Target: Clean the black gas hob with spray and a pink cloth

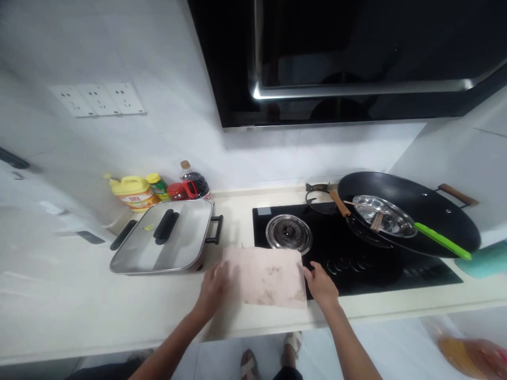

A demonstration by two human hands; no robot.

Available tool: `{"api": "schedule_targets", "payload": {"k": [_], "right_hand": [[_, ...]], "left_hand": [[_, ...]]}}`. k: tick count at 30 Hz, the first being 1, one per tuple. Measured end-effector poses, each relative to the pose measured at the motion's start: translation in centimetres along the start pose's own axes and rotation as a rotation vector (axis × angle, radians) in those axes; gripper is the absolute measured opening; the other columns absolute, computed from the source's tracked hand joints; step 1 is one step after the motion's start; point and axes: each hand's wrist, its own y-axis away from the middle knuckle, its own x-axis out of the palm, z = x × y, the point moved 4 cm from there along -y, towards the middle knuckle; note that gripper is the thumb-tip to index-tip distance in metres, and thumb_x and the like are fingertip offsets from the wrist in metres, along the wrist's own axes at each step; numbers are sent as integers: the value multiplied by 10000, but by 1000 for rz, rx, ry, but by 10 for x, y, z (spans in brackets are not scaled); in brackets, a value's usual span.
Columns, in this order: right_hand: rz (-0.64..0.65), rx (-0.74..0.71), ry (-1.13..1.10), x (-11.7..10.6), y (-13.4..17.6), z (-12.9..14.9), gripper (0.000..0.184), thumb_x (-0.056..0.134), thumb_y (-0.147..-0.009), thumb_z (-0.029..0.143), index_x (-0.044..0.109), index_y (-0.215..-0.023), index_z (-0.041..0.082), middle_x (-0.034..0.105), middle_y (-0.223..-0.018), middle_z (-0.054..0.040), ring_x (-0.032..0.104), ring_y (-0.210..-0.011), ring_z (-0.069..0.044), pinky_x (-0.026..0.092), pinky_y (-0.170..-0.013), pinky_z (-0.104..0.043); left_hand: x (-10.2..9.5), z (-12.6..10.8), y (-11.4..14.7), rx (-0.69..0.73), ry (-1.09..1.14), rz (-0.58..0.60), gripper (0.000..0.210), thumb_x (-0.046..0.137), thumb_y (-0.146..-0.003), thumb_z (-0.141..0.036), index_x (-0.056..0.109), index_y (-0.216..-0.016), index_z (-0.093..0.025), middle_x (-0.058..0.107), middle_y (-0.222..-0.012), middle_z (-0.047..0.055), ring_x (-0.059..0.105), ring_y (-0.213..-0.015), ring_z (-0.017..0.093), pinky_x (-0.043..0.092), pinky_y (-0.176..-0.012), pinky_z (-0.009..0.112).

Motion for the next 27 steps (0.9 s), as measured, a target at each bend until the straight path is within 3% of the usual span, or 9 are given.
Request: {"api": "schedule_targets", "payload": {"k": [3,5,7,9,12,14,17,23,27], "right_hand": [[-19,59,140,15,14,-1,674,368,-1032,594,503,-1512,140,607,-1448,-215,673,-1205,-334,526,-977,-466],[-68,-12,234,23,23,27,706,390,-1030,606,435,-1588,175,478,-1589,-226,575,-1347,-387,496,-1032,-534],[-61,-214,309,40,33,71,655,450,-1030,564,421,-1616,272,366,-1694,-167,403,-1505,-406,402,-1139,-596],[53,-461,316,64,45,112,600,483,-1033,527,440,-1606,355,296,-1747,-78,231,-1603,-381,242,-1249,-619],[212,-644,260,95,54,139,611,468,-1028,615,406,-1610,437,219,-1774,4,86,-1643,-367,52,-1284,-671],[228,-641,244,101,51,131,611,438,-1028,650,387,-1609,468,186,-1778,34,55,-1648,-360,-4,-1272,-705],[156,-524,292,86,37,91,589,438,-1034,615,383,-1605,481,193,-1774,44,68,-1647,-360,-5,-1257,-737],[-85,-167,453,33,26,-10,573,347,-1068,502,399,-1626,380,219,-1772,-10,117,-1643,-348,172,-1268,-671],[-211,-33,472,30,33,-36,611,314,-1068,483,410,-1634,271,230,-1765,-95,167,-1627,-387,218,-1237,-703]], "left_hand": [[7,-12,36,72,-27,-67,448,543,-946,-171,624,-1384,-217,632,-1446,181,599,-1331,327,583,-1019,535],[11,-19,44,130,-43,-104,406,533,-971,-165,636,-1358,-235,638,-1447,154,574,-1370,309,569,-1058,520],[17,-25,42,161,-45,-117,388,526,-990,-171,633,-1356,-243,641,-1451,135,559,-1394,290,556,-1089,499],[21,-29,37,170,-43,-134,380,523,-1006,-199,621,-1371,-243,647,-1443,129,566,-1388,280,555,-1091,487],[26,-28,34,166,-26,-158,374,540,-1019,-267,622,-1384,-242,652,-1433,132,583,-1364,284,556,-1082,492],[28,-22,37,168,-9,-156,375,543,-1026,-298,631,-1387,-247,651,-1438,131,589,-1355,289,555,-1077,497],[29,-10,44,175,8,-152,372,545,-1031,-348,655,-1373,-253,670,-1410,132,617,-1306,307,577,-1027,504],[20,14,66,169,48,-209,330,546,-1023,-371,722,-1277,-254,709,-1321,140,668,-1214,306,620,-963,490],[11,34,88,74,74,-130,357,515,-1030,-434,739,-1264,-283,727,-1294,111,688,-1201,275,630,-992,465]]}}
